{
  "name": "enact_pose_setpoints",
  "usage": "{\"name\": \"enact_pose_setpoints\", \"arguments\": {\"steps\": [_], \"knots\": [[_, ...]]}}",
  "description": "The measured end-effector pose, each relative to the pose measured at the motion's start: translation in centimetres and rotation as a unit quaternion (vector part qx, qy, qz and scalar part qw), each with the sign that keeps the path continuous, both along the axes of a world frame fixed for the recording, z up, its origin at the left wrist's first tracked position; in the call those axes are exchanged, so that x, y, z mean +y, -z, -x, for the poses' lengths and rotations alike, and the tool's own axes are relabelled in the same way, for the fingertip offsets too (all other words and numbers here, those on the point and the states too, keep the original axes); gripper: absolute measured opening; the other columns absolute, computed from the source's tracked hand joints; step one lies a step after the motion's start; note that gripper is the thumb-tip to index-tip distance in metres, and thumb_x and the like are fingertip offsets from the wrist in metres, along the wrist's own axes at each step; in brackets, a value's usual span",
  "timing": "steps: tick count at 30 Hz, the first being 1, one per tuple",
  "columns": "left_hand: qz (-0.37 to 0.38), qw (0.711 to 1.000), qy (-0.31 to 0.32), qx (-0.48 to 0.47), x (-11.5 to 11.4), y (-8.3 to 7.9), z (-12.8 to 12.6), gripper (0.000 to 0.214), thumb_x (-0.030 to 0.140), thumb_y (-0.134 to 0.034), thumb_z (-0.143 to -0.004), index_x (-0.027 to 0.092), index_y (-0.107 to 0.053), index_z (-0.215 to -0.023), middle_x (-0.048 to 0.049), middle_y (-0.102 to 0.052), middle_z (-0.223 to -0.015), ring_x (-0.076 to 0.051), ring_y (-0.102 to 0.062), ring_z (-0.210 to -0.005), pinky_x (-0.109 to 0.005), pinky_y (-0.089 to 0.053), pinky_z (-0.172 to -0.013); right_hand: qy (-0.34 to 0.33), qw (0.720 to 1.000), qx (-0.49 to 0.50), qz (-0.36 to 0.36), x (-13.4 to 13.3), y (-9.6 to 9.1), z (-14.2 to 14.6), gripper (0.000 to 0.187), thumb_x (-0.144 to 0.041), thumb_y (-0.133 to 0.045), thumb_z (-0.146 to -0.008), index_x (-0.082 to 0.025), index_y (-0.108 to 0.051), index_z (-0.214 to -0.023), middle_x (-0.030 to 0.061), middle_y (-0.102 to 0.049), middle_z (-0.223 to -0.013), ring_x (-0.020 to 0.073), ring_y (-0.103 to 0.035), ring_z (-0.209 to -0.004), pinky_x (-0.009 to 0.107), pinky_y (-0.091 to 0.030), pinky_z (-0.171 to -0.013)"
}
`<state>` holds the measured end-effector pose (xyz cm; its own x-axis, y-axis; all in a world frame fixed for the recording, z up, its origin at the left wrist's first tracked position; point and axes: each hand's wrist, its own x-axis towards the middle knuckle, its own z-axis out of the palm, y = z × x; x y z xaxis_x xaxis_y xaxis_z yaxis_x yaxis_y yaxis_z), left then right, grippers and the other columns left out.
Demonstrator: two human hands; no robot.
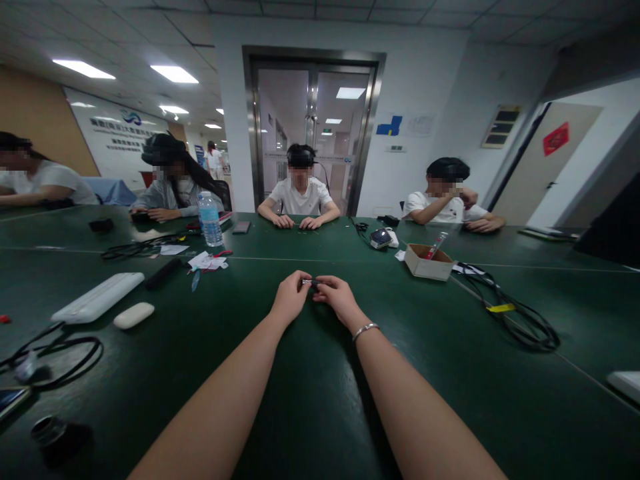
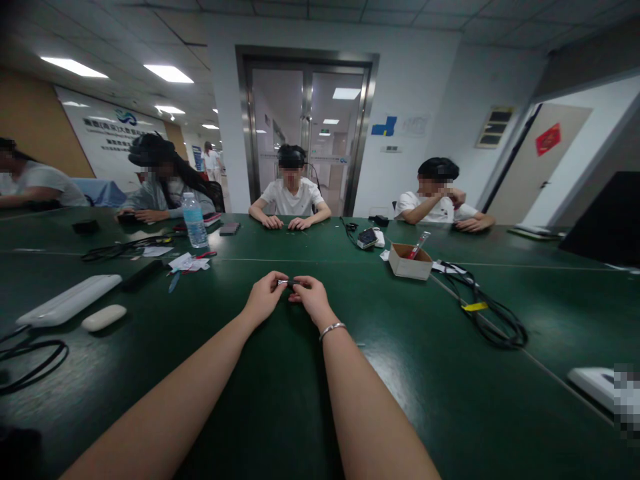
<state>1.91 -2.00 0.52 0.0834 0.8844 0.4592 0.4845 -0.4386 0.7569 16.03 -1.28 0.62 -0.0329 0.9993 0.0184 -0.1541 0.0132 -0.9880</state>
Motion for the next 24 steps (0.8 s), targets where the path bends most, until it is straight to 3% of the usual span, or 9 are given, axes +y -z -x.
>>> {"name": "enact_pose_setpoints", "arguments": {"steps": [3, 10, 15, 24], "knots": [[0.017, 1.0, 0.0, -0.019, 0.27, 0.22, 0.24, 0.016, 0.023, -0.052, -0.084, 0.019, -0.061, -0.096, -0.0053, -0.065, -0.098, -0.016, -0.061, -0.088, -0.031, -0.049, -0.08, -0.005, 1.0, 0.027, 0.01, 0.12, -0.06, -0.3, 0.017, -0.001, -0.052, -0.084, -0.011, -0.06, -0.095, 0.0039, -0.062, -0.072, 0.0094, -0.064, -0.056, 0.018, -0.058, -0.056], [0.044, 0.997, 0.014, -0.067, 0.07, -0.1, 0.13, 0.015, 0.021, -0.055, -0.081, 0.017, -0.062, -0.093, -0.0054, -0.067, -0.094, -0.016, -0.063, -0.084, -0.03, -0.049, -0.08, -0.016, 0.995, 0.096, 0.011, -0.06, -0.15, -0.56, 0.014, -0.001, -0.056, -0.082, -0.01, -0.062, -0.091, 0.0044, -0.065, -0.072, 0.0106, -0.063, -0.051, 0.021, -0.057, -0.056], [0.053, 0.996, 0.016, -0.072, 0.17, 0.0, 0.19, 0.013, 0.021, -0.057, -0.079, 0.018, -0.063, -0.09, -0.0043, -0.068, -0.089, -0.016, -0.063, -0.081, -0.029, -0.05, -0.077, 0.005, 0.996, 0.088, 0.002, 0.29, 0.2, -0.74, 0.014, -0.001, -0.059, -0.08, -0.01, -0.063, -0.089, 0.005, -0.066, -0.07, 0.0112, -0.063, -0.051, 0.021, -0.057, -0.054], [0.08, 0.992, 0.019, -0.092, 0.82, 0.77, 0.43, 0.014, 0.023, -0.059, -0.078, 0.017, -0.063, -0.09, -0.005, -0.067, -0.085, -0.016, -0.063, -0.077, -0.029, -0.051, -0.073, -0.015, 0.996, 0.084, -0.009, 0.46, 0.45, -0.98, 0.015, -0.002, -0.063, -0.077, -0.009, -0.066, -0.089, 0.0061, -0.068, -0.073, 0.012, -0.064, -0.054, 0.022, -0.057, -0.056]]}}
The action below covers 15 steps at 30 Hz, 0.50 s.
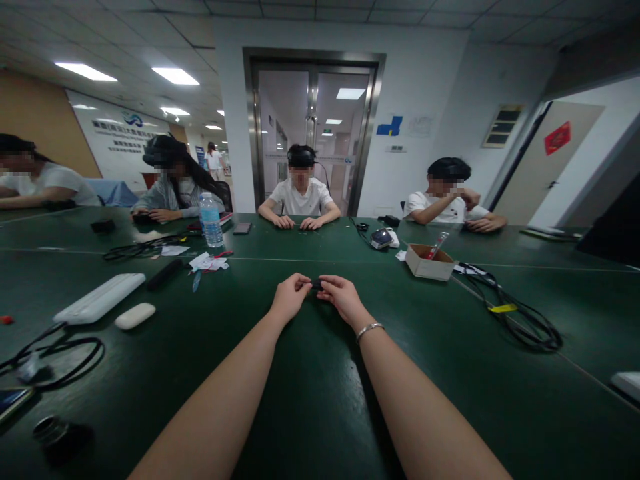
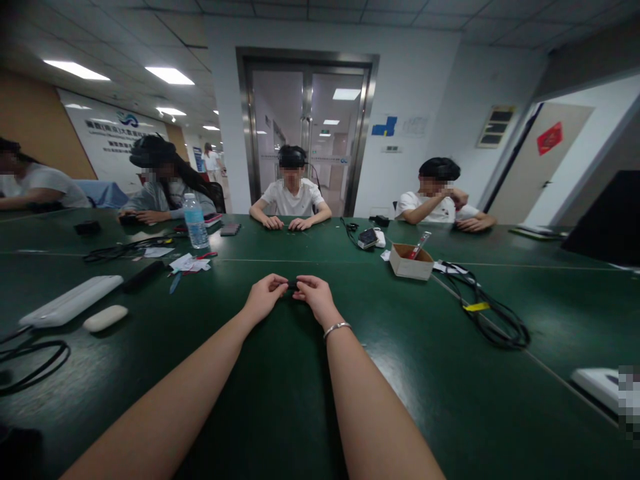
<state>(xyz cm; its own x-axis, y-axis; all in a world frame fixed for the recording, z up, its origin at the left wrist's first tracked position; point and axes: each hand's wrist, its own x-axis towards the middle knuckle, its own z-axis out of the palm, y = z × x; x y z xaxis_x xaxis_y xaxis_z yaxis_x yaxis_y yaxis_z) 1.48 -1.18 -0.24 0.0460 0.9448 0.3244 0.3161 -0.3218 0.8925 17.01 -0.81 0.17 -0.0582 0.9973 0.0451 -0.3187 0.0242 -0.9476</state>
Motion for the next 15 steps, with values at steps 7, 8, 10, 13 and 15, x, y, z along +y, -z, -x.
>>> {"name": "enact_pose_setpoints", "arguments": {"steps": [7, 8, 10, 13, 15], "knots": [[0.021, 1.0, 0.007, 0.006, -0.2, -0.23, -0.04, 0.014, 0.027, -0.056, -0.081, 0.017, -0.062, -0.088, -0.0035, -0.066, -0.079, -0.015, -0.063, -0.073, -0.027, -0.05, -0.069, -0.006, 1.0, -0.01, -0.008, 0.18, 0.2, -0.09, 0.016, -0.002, -0.063, -0.076, -0.01, -0.066, -0.089, 0.0052, -0.067, -0.072, 0.0117, -0.064, -0.057, 0.021, -0.057, -0.057], [0.025, 1.0, 0.007, 0.005, -0.22, -0.27, -0.06, 0.014, 0.027, -0.056, -0.081, 0.018, -0.062, -0.088, -0.0035, -0.066, -0.08, -0.015, -0.063, -0.073, -0.027, -0.05, -0.068, -0.008, 1.0, -0.009, -0.01, 0.21, 0.25, -0.11, 0.016, -0.003, -0.064, -0.076, -0.01, -0.066, -0.09, 0.0054, -0.067, -0.073, 0.0119, -0.065, -0.057, 0.021, -0.057, -0.057], [0.029, 1.0, 0.009, 0.002, -0.24, -0.31, -0.1, 0.014, 0.028, -0.055, -0.081, 0.018, -0.062, -0.088, -0.0035, -0.066, -0.081, -0.015, -0.062, -0.073, -0.027, -0.049, -0.068, -0.013, 1.0, -0.006, -0.012, 0.28, 0.36, -0.15, 0.016, -0.003, -0.065, -0.075, -0.01, -0.066, -0.09, 0.0056, -0.067, -0.075, 0.012, -0.065, -0.058, 0.022, -0.057, -0.057], [0.031, 0.999, 0.011, -0.004, -0.2, -0.27, -0.17, 0.013, 0.027, -0.055, -0.081, 0.017, -0.061, -0.087, -0.0033, -0.066, -0.079, -0.014, -0.062, -0.072, -0.026, -0.049, -0.067, -0.013, 1.0, -0.006, -0.009, 0.34, 0.44, -0.15, 0.015, -0.002, -0.063, -0.076, -0.01, -0.065, -0.089, 0.0045, -0.067, -0.073, 0.0116, -0.064, -0.056, 0.022, -0.057, -0.056], [0.028, 1.0, 0.009, -0.005, -0.14, -0.18, -0.2, 0.012, 0.027, -0.055, -0.081, 0.017, -0.061, -0.086, -0.0029, -0.065, -0.077, -0.014, -0.062, -0.07, -0.026, -0.048, -0.066, -0.012, 1.0, -0.006, -0.005, 0.36, 0.42, -0.12, 0.015, -0.001, -0.062, -0.076, -0.011, -0.065, -0.088, 0.0036, -0.066, -0.071, 0.0113, -0.064, -0.055, 0.021, -0.057, -0.056]]}}
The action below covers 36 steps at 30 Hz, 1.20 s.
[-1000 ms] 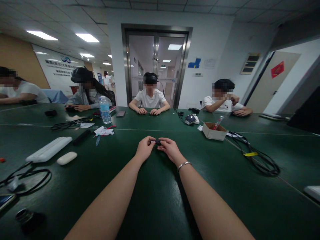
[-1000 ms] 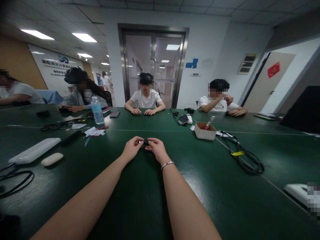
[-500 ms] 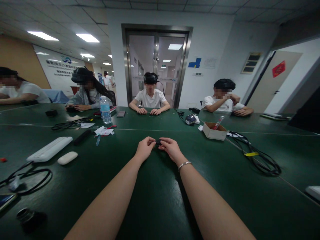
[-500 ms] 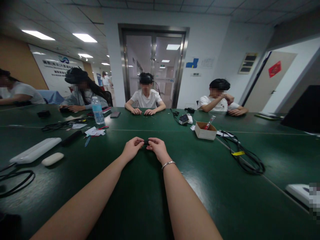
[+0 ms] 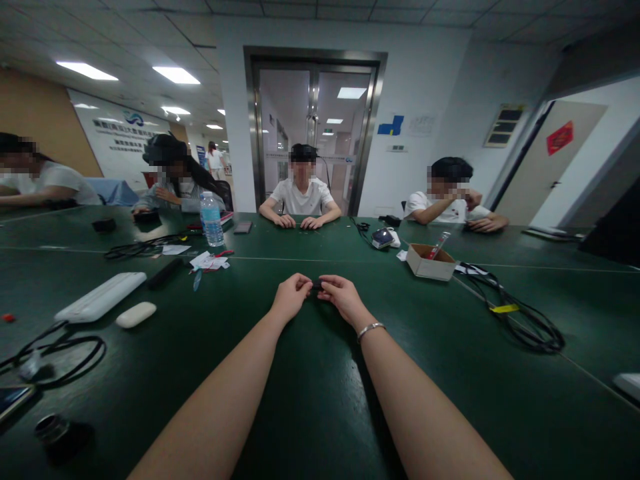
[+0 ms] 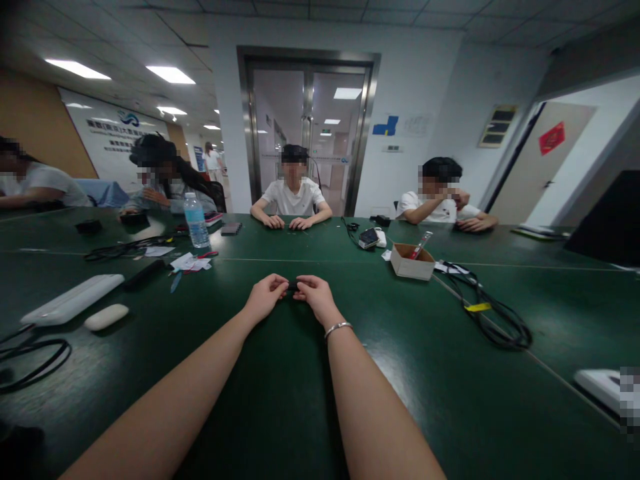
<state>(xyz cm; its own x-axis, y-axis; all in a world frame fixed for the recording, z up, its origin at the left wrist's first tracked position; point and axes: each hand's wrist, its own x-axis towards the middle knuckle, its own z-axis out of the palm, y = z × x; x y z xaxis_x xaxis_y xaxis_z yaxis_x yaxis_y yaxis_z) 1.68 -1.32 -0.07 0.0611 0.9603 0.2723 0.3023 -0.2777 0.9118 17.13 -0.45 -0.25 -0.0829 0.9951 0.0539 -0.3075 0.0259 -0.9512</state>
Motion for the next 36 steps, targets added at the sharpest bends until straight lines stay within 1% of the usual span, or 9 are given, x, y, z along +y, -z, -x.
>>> {"name": "enact_pose_setpoints", "arguments": {"steps": [9, 14, 20, 25, 32, 36], "knots": [[0.003, 1.0, 0.002, 0.004, 0.09, 0.09, 0.14, 0.014, 0.029, -0.055, -0.081, 0.018, -0.061, -0.087, -0.0032, -0.065, -0.078, -0.014, -0.062, -0.071, -0.026, -0.048, -0.065, 0.0, 1.0, -0.005, -0.002, -0.02, -0.04, 0.03, 0.015, -0.002, -0.061, -0.077, -0.01, -0.065, -0.089, 0.0046, -0.066, -0.072, 0.0113, -0.063, -0.056, 0.021, -0.056, -0.055], [0.007, 1.0, 0.001, -0.015, 0.19, 0.1, 0.16, 0.016, 0.03, -0.055, -0.081, 0.017, -0.061, -0.088, -0.0036, -0.065, -0.078, -0.014, -0.062, -0.07, -0.024, -0.049, -0.063, -0.005, 1.0, -0.004, -0.008, -0.03, 0.02, -0.02, 0.016, -0.004, -0.065, -0.075, -0.011, -0.065, -0.089, 0.0039, -0.066, -0.073, 0.0113, -0.064, -0.059, 0.021, -0.057, -0.057], [0.018, 0.999, -0.004, -0.034, 0.3, 0.03, 0.19, 0.016, 0.03, -0.056, -0.081, 0.016, -0.06, -0.086, -0.0043, -0.065, -0.078, -0.013, -0.061, -0.069, -0.024, -0.049, -0.062, -0.008, 1.0, -0.002, -0.009, -0.35, -0.38, 0.04, 0.017, -0.002, -0.066, -0.074, -0.012, -0.066, -0.088, 0.0038, -0.066, -0.072, 0.0116, -0.064, -0.059, 0.02, -0.057, -0.055], [0.031, 0.999, -0.003, -0.043, 0.64, 0.32, 0.22, 0.019, 0.034, -0.054, -0.082, 0.016, -0.059, -0.085, -0.0039, -0.065, -0.074, -0.013, -0.062, -0.066, -0.023, -0.047, -0.057, -0.015, 1.0, -0.003, -0.01, -0.45, -0.5, 0.03, 0.018, -0.002, -0.065, -0.074, -0.012, -0.065, -0.089, 0.0037, -0.066, -0.073, 0.0118, -0.064, -0.06, 0.02, -0.057, -0.055], [0.056, 0.998, 0.002, -0.037, 0.98, 0.52, 0.24, 0.027, 0.042, -0.05, -0.083, 0.016, -0.056, -0.082, -0.0006, -0.06, -0.058, -0.01, -0.055, -0.049, -0.02, -0.042, -0.049, -0.029, 0.999, -0.007, -0.022, -0.61, -0.51, -0.02, 0.022, -0.002, -0.065, -0.071, -0.012, -0.066, -0.091, 0.0037, -0.066, -0.08, 0.0109, -0.065, -0.061, 0.019, -0.057, -0.056], [0.034, 0.999, -0.001, -0.018, 0.86, 0.57, 0.24, 0.026, 0.041, -0.05, -0.083, 0.016, -0.058, -0.084, -0.0009, -0.061, -0.063, -0.012, -0.057, -0.055, -0.021, -0.043, -0.052, -0.025, 0.999, -0.013, -0.018, -0.66, -0.62, 0.01, 0.02, -0.004, -0.067, -0.072, -0.012, -0.064, -0.089, 0.0034, -0.066, -0.075, 0.0115, -0.064, -0.059, 0.019, -0.056, -0.055]]}}
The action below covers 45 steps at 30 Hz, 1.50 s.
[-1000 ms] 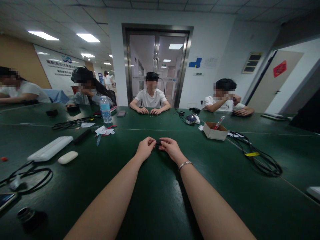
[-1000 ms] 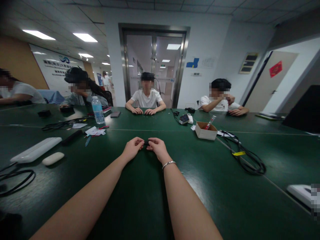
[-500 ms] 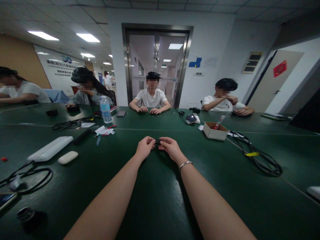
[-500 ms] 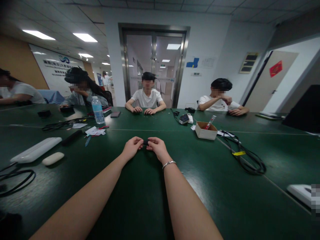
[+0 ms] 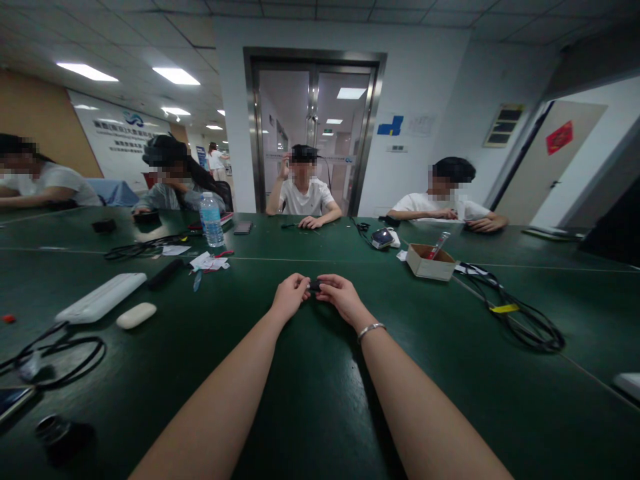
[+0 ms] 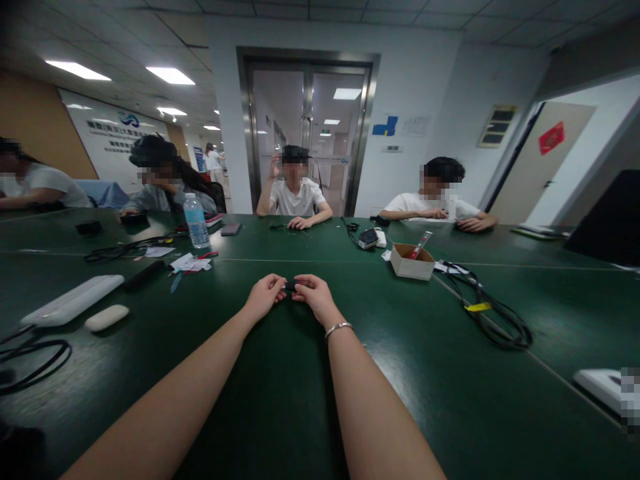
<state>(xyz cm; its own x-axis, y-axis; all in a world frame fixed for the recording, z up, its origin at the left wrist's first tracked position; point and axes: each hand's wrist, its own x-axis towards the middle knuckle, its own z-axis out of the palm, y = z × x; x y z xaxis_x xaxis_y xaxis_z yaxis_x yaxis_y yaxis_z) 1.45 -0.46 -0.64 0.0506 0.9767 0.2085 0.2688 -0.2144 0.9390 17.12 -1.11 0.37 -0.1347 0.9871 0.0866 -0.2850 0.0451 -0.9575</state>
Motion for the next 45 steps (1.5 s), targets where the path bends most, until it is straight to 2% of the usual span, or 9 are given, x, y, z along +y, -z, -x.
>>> {"name": "enact_pose_setpoints", "arguments": {"steps": [6, 10, 15, 17, 21, 25, 28, 32, 45], "knots": [[-0.054, 0.998, -0.004, 0.031, -0.24, 0.11, -0.07, 0.021, 0.033, -0.047, -0.084, 0.019, -0.061, -0.092, -0.0038, -0.064, -0.084, -0.014, -0.06, -0.075, -0.024, -0.047, -0.064, 0.017, 1.0, -0.019, 0.012, 0.05, -0.14, 0.27, 0.008, -0.011, -0.066, -0.078, -0.011, -0.063, -0.086, 0.0031, -0.063, -0.066, 0.0113, -0.062, -0.051, 0.019, -0.053, -0.047], [-0.055, 0.998, -0.007, 0.037, -0.17, 0.1, -0.14, 0.018, 0.024, -0.049, -0.081, 0.019, -0.061, -0.095, -0.0044, -0.065, -0.089, -0.013, -0.059, -0.073, -0.024, -0.047, -0.066, 0.027, 0.999, -0.021, 0.012, 0.22, 0.03, 0.29, 0.007, -0.014, -0.066, -0.079, -0.011, -0.063, -0.084, 0.0027, -0.063, -0.065, 0.0115, -0.062, -0.051, 0.019, -0.053, -0.047], [-0.01, 1.0, -0.007, 0.024, -0.27, -0.04, -0.27, 0.028, 0.039, -0.04, -0.087, 0.02, -0.059, -0.095, -0.0013, -0.06, -0.072, -0.012, -0.055, -0.056, -0.022, -0.043, -0.053, 0.027, 0.999, 0.001, 0.018, 0.3, 0.12, 0.15, 0.009, -0.016, -0.068, -0.078, -0.012, -0.063, -0.084, 0.0021, -0.062, -0.063, 0.0115, -0.062, -0.051, 0.02, -0.053, -0.047], [-0.017, 0.999, -0.008, 0.029, -0.35, -0.12, -0.3, 0.028, 0.038, -0.039, -0.087, 0.02, -0.059, -0.095, -0.0002, -0.058, -0.067, -0.012, -0.054, -0.056, -0.022, -0.042, -0.052, 0.025, 0.999, 0.006, 0.019, 0.23, 0.04, 0.15, 0.008, -0.016, -0.068, -0.078, -0.012, -0.063, -0.083, 0.0027, -0.062, -0.064, 0.0117, -0.062, -0.051, 0.02, -0.054, -0.048], [-0.028, 0.999, -0.007, 0.017, -0.45, -0.26, -0.34, 0.023, 0.03, -0.044, -0.084, 0.02, -0.061, -0.097, -0.0015, -0.06, -0.075, -0.011, -0.055, -0.062, -0.021, -0.043, -0.054, 0.025, 0.999, 0.01, 0.021, 0.11, -0.1, 0.17, 0.008, -0.015, -0.068, -0.078, -0.011, -0.063, -0.083, 0.0039, -0.063, -0.066, 0.0123, -0.062, -0.052, 0.02, -0.054, -0.048], [-0.021, 1.0, -0.005, 0.021, -0.37, -0.22, -0.36, 0.027, 0.035, -0.042, -0.085, 0.02, -0.061, -0.097, 0.0006, -0.056, -0.066, -0.011, -0.051, -0.056, -0.021, -0.04, -0.052, 0.019, 0.999, 0.016, 0.022, 0.05, -0.15, 0.15, 0.008, -0.016, -0.069, -0.077, -0.012, -0.064, -0.082, 0.0045, -0.064, -0.067, 0.0125, -0.062, -0.052, 0.021, -0.054, -0.047], [-0.036, 0.999, 0.0, 0.023, -0.24, -0.1, -0.35, 0.025, 0.032, -0.046, -0.083, 0.02, -0.061, -0.099, -0.0002, -0.059, -0.072, -0.011, -0.052, -0.059, -0.021, -0.041, -0.055, 0.021, 0.999, 0.018, 0.025, 0.0, -0.2, 0.12, 0.009, -0.016, -0.069, -0.076, -0.012, -0.064, -0.082, 0.0051, -0.064, -0.067, 0.013, -0.062, -0.053, 0.022, -0.054, -0.048], [-0.032, 0.999, 0.013, 0.014, -0.29, -0.08, -0.36, 0.028, 0.036, -0.041, -0.085, 0.02, -0.061, -0.097, 0.0014, -0.055, -0.063, -0.011, -0.05, -0.055, -0.021, -0.039, -0.052, 0.015, 0.999, 0.024, 0.024, -0.04, -0.24, 0.08, 0.008, -0.016, -0.069, -0.076, -0.012, -0.064, -0.081, 0.006, -0.065, -0.067, 0.0139, -0.062, -0.054, 0.022, -0.053, -0.048], [-0.012, 1.0, 0.022, -0.017, -0.41, -0.15, -0.45, 0.03, 0.037, -0.04, -0.086, 0.019, -0.059, -0.1, 0.0007, -0.055, -0.064, -0.01, -0.049, -0.053, -0.02, -0.036, -0.049, 0.023, 0.999, 0.022, 0.037, -0.17, -0.57, 0.19, 0.004, -0.01, -0.059, -0.081, -0.011, -0.063, -0.08, 0.0056, -0.064, -0.065, 0.0131, -0.061, -0.051, 0.021, -0.053, -0.046]]}}
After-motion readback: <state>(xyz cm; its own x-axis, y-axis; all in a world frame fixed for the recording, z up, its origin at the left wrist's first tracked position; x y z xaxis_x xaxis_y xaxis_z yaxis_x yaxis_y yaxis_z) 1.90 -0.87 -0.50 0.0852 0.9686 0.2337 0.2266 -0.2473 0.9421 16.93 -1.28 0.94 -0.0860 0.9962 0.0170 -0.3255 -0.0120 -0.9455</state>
